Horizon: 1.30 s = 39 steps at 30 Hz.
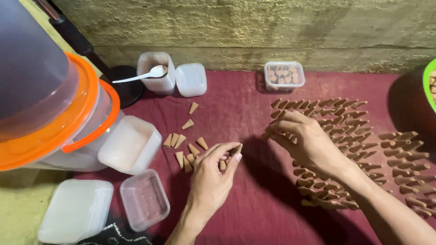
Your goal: Arranging incense cones into neat rows and then placing some into a small container.
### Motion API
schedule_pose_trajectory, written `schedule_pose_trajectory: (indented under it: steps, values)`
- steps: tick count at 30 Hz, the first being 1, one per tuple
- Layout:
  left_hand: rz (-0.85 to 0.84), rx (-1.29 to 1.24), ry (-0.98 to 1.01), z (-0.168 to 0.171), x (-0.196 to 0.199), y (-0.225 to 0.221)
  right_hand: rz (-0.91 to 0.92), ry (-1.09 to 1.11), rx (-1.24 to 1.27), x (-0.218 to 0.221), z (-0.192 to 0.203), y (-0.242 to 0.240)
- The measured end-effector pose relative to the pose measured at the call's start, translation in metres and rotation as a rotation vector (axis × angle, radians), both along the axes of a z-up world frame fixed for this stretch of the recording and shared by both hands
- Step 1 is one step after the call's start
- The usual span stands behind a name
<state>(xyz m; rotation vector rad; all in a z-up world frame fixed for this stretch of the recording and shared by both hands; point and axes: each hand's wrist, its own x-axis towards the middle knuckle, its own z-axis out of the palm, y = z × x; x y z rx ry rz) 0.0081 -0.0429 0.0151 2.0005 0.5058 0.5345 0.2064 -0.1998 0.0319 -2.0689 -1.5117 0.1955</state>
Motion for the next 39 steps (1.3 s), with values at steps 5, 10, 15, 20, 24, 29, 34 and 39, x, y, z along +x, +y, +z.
schedule_pose_trajectory:
  steps: [5, 10, 15, 20, 24, 29, 34, 39]
  values:
    - [-0.083, -0.101, -0.009, -0.037, 0.026, -0.027, -0.051, -0.123, -0.096, 0.015, -0.044, -0.032]
    - [-0.040, -0.004, 0.145, -0.062, 0.046, -0.041, -0.087, -0.243, -0.155, 0.018, -0.059, -0.038]
    - [-0.051, -0.028, -0.017, -0.069, 0.054, -0.040, -0.065, -0.299, -0.140, 0.019, -0.062, -0.036]
    - [-0.048, -0.030, 0.012, -0.075, 0.052, -0.041, -0.092, -0.291, -0.151, 0.017, -0.066, -0.037]
    - [-0.054, 0.078, -0.099, -0.086, 0.051, -0.043, -0.090, -0.233, -0.119, 0.012, -0.060, -0.034]
    - [-0.059, 0.210, -0.083, -0.091, 0.049, -0.046, -0.108, -0.215, -0.131, 0.012, -0.061, -0.034]
    - [-0.051, 0.222, -0.109, -0.098, 0.050, -0.047, -0.095, -0.216, -0.124, 0.014, -0.060, -0.034]
    - [-0.013, 0.360, -0.110, -0.100, 0.051, -0.048, -0.100, -0.175, -0.090, 0.015, -0.058, -0.032]
